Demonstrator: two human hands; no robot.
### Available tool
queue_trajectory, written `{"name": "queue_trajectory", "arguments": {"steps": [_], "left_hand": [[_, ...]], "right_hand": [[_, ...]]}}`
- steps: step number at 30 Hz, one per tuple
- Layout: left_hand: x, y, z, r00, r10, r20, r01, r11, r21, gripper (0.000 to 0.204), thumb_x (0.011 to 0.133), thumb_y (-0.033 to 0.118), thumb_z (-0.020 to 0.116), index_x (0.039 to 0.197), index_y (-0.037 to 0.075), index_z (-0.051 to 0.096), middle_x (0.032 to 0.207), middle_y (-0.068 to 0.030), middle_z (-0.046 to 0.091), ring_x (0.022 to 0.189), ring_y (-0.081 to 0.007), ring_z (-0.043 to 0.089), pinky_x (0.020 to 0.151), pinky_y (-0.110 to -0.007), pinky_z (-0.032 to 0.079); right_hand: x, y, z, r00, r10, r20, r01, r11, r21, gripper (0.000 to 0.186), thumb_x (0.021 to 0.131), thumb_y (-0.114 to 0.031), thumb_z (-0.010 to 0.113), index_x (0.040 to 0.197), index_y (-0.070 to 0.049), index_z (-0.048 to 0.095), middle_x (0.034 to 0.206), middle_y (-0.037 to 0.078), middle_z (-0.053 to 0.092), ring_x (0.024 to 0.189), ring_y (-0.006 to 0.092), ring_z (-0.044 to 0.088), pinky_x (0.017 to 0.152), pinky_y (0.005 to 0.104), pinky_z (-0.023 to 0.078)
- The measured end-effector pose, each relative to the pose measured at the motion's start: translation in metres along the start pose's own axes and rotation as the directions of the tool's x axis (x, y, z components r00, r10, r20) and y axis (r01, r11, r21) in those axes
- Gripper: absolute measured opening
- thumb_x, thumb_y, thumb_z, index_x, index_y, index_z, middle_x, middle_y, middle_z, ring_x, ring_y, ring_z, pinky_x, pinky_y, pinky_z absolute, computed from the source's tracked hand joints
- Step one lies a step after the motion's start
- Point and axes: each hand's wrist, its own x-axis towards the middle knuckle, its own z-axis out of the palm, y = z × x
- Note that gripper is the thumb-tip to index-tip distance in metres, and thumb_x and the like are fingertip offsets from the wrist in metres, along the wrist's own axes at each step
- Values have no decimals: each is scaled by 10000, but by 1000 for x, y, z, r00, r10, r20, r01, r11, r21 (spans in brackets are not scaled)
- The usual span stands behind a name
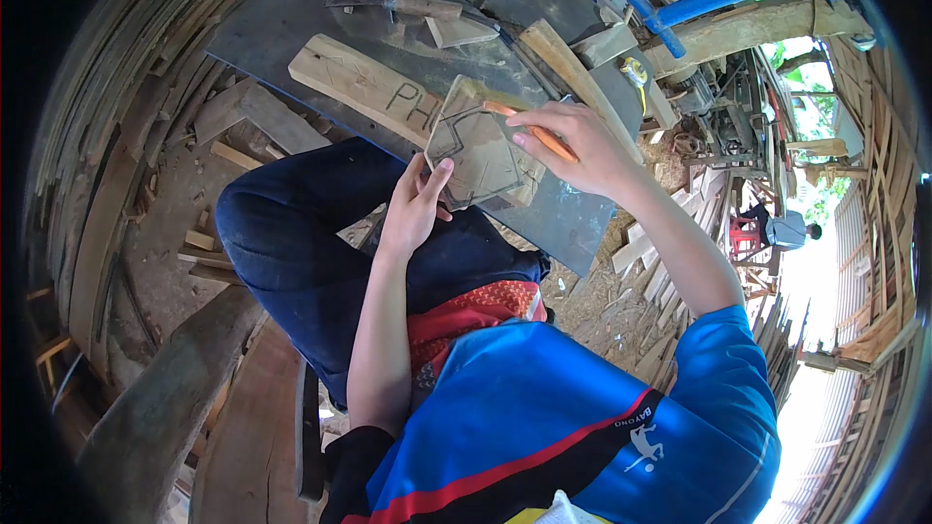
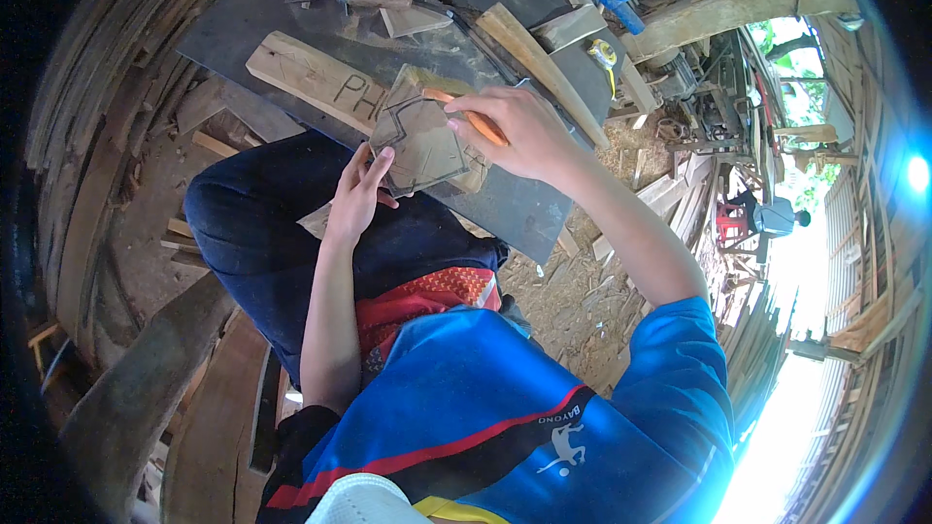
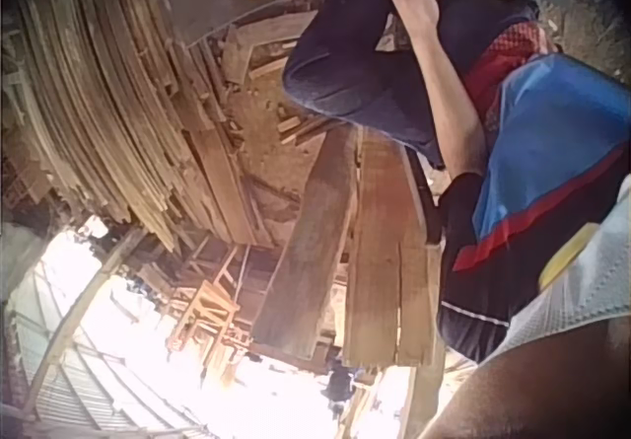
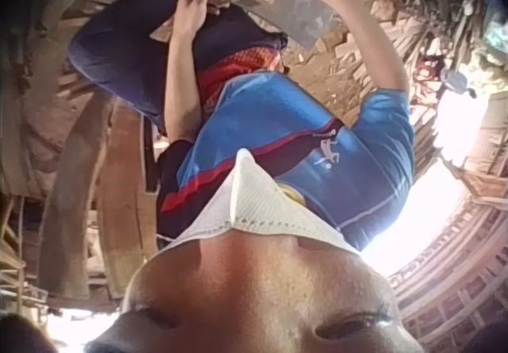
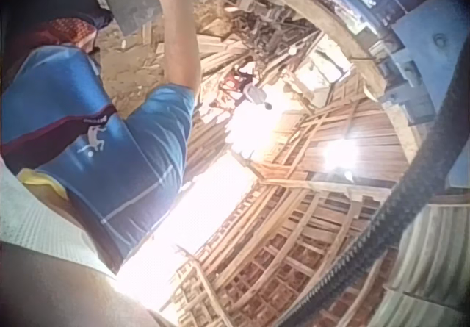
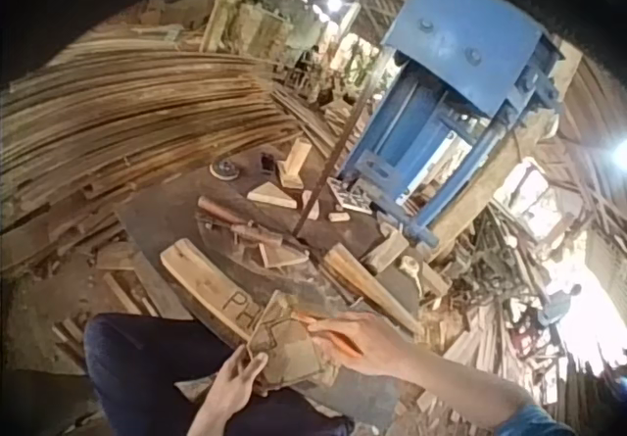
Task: The person carves letters into a small wooden piece using a chisel and hammer, then brushes away the wood shavings. The carving is done by hand on a workbench in a workshop.
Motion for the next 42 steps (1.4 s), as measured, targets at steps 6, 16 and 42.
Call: {"name": "queue_trajectory", "arguments": {"steps": [6, 16, 42], "left_hand": [[2, -5, -3, 1000, 9, 2, -9, 1000, -2, 472, 1019, 433, 613, 1221, 9, 576, 780, 4, 513, 643, -73, 551, 532, -243, 533], [1, -6, -1, 999, 40, 25, -39, 998, -42, 427, 1038, 385, 587, 1249, 14, 565, 895, -25, 589, 693, -80, 586, 544, -243, 530], [7, -19, -20, 982, 64, 179, -50, 995, -82, 529, 1054, 428, 482, 1373, 9, 529, 1098, -66, 688, 815, -137, 665, 624, -276, 566]], "right_hand": [[-2, -26, -9, 974, -128, 186, 112, 989, 93, 270, 931, -327, 725, 1051, -86, 742, 914, 109, 694, 846, 306, 671, 781, 395, 517], [2, -12, -19, 960, -194, 202, 124, 942, 312, 195, 943, -221, 695, 1065, -85, 765, 896, 83, 692, 846, 244, 662, 766, 384, 504], [-11, -8, -17, 930, 209, 301, -340, 800, 494, 277, 1056, -265, 568, 1112, -34, 710, 845, 44, 731, 692, 76, 660, 592, 252, 502]]}}
